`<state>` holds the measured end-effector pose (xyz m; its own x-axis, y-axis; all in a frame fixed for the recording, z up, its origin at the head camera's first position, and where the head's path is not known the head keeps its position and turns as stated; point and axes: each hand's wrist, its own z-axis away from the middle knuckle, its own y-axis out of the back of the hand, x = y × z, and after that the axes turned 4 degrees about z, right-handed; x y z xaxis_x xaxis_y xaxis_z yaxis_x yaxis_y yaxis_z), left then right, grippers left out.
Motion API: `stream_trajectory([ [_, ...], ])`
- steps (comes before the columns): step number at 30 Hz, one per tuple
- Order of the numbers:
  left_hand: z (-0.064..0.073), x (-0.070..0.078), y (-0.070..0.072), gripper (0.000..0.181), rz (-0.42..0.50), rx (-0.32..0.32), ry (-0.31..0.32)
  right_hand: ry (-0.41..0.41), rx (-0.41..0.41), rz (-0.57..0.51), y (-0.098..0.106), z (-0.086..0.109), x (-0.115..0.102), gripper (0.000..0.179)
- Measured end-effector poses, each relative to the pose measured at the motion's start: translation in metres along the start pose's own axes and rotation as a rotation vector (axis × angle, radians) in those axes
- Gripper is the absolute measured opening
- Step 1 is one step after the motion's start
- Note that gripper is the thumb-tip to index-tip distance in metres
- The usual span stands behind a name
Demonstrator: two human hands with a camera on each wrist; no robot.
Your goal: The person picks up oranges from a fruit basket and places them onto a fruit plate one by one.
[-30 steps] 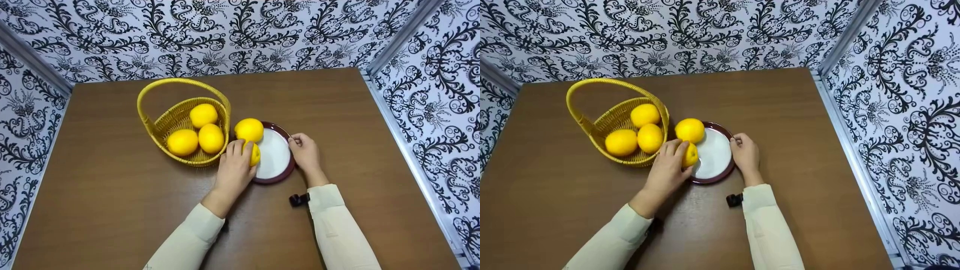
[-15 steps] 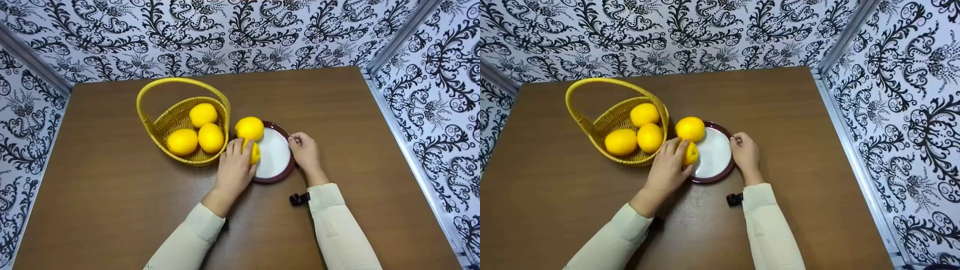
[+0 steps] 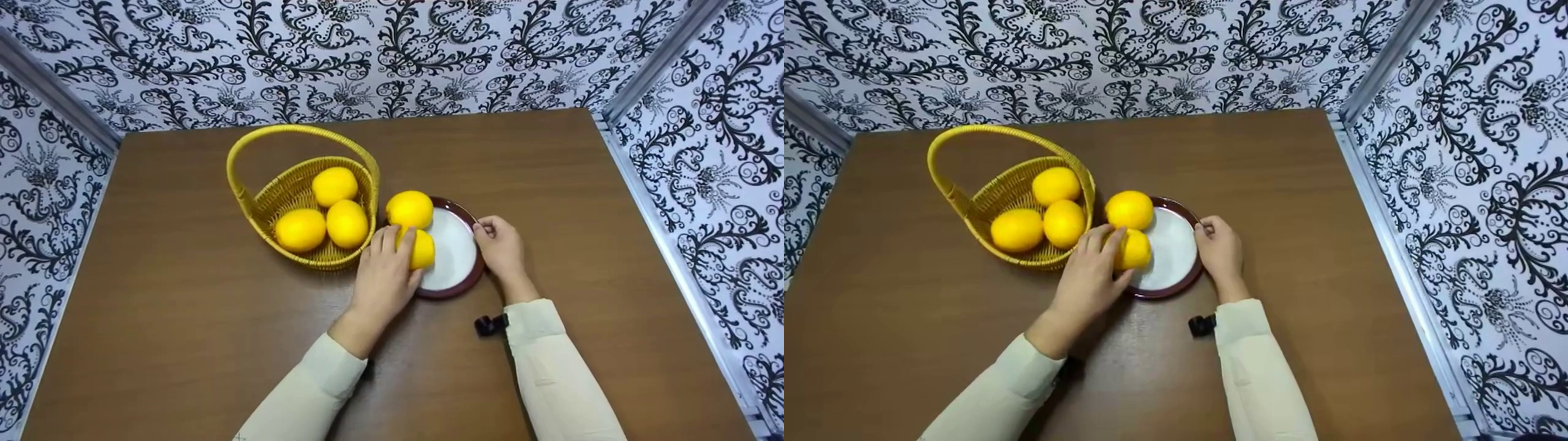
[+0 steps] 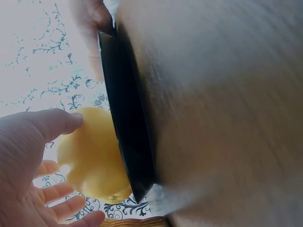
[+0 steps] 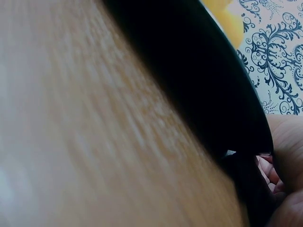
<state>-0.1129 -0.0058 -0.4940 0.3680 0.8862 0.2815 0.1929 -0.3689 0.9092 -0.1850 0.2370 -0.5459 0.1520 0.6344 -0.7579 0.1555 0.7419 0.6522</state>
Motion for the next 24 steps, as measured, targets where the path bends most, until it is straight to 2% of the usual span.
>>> stream_trajectory([
  [9, 0.001, -0.001, 0.013, 0.069, -0.004, -0.001, -0.003, -0.019, -0.011, 0.0, 0.0, -0.001, 0.0, 0.022],
  [17, 0.0, -0.007, 0.03, 0.064, 0.014, 0.092, -0.018, -0.011, -0.016, 0.008, 0.001, 0.0, 0.001, 0.021],
  [24, -0.005, -0.017, 0.042, 0.064, 0.064, 0.146, 0.004, -0.006, -0.005, -0.008, 0.0, 0.0, 0.001, 0.021],
])
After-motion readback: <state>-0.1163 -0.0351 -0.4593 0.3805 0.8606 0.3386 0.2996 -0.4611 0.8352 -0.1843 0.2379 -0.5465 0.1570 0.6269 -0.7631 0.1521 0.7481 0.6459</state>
